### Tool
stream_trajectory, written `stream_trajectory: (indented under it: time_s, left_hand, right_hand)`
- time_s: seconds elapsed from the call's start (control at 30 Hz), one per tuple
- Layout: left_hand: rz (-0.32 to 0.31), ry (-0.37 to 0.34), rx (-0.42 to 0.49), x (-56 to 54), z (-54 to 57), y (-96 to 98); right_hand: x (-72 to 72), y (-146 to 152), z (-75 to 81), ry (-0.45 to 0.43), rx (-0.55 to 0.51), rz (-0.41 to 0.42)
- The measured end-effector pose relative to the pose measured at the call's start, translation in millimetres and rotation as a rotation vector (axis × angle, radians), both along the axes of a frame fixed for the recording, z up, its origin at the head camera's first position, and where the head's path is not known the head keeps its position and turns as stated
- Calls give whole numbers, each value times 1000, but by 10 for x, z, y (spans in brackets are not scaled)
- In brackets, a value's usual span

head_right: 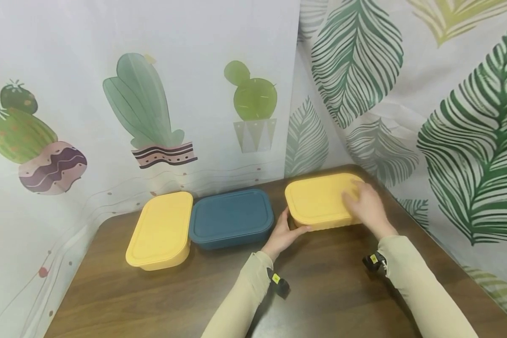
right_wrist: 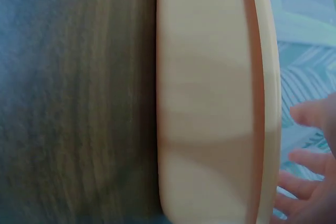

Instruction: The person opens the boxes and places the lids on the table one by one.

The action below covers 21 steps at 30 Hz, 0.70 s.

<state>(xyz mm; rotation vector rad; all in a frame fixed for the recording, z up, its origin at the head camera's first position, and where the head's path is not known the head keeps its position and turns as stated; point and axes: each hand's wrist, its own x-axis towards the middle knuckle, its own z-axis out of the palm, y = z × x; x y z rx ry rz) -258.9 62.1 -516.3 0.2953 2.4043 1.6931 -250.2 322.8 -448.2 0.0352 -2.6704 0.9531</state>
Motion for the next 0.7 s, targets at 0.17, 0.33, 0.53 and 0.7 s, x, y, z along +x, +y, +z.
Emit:
stream_trajectory:
  time_s: [0.17,0.33,0.53,0.7]
  left_hand:
    - [-2,-3,-3,-1,-4,3]
    - [-5,-9,-9,4,6,6]
    - [-7,-9,-8,1,3,7]
    - [-11,0,-2,-9,-13,5]
  right_hand:
    - [64,-98,33,1,42,150]
    - [116,-143,35,-53,85,255]
    - [140,-155,26,-41,138,302]
    - [154,-172,17,18,192,326]
